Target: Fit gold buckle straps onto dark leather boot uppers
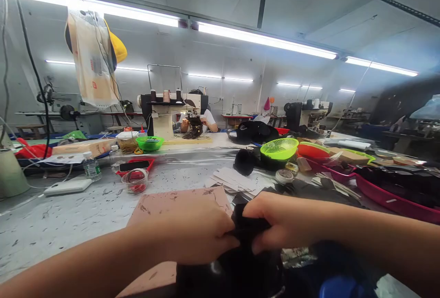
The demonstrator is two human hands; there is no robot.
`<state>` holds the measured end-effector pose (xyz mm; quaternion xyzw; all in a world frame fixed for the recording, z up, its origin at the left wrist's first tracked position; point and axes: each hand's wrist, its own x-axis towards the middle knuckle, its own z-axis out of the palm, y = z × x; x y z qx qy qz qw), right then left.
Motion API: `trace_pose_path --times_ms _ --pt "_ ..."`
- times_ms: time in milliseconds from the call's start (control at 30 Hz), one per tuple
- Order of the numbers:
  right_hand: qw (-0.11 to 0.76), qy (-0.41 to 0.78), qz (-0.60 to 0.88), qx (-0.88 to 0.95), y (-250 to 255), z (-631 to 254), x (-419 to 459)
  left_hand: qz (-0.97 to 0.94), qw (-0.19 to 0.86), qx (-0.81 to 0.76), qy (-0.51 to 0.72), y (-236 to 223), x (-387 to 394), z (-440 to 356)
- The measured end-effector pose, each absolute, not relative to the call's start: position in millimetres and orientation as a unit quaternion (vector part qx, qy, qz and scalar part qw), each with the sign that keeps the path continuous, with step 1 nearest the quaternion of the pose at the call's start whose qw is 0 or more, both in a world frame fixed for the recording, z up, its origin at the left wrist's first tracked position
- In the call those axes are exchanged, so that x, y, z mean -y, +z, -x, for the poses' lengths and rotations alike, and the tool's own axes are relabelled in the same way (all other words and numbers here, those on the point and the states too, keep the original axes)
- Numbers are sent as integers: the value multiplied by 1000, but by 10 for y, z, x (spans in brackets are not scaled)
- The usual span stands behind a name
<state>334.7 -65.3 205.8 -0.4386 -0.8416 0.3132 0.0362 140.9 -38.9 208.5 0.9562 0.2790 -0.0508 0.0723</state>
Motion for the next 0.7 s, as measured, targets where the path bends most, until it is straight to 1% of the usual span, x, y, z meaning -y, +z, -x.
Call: trace_pose_path --times_ms 100,233,367,500,567,633,700 --pt "59 313 421 849 2016 -3327 657 -947 110 -294 -69 2087 382 -1379" --pt "52 308 426 849 2038 -3309 650 -939 167 -295 -61 2094 358 -1337" --pt "40 327 411 850 2061 -3329 636 -915 250 -312 -50 2050 288 -1300" --pt "53 372 368 851 2090 -3376 625 -883 347 -314 -37 1952 220 -1262" --pt "34 367 383 847 2104 -3371 604 -878 351 -325 -13 1901 242 -1290" --pt "3 325 436 839 2100 -3342 569 -886 308 -347 16 1858 292 -1348" --pt "-9 268 484 833 2073 -3312 525 -898 256 -353 54 1823 331 -1403"
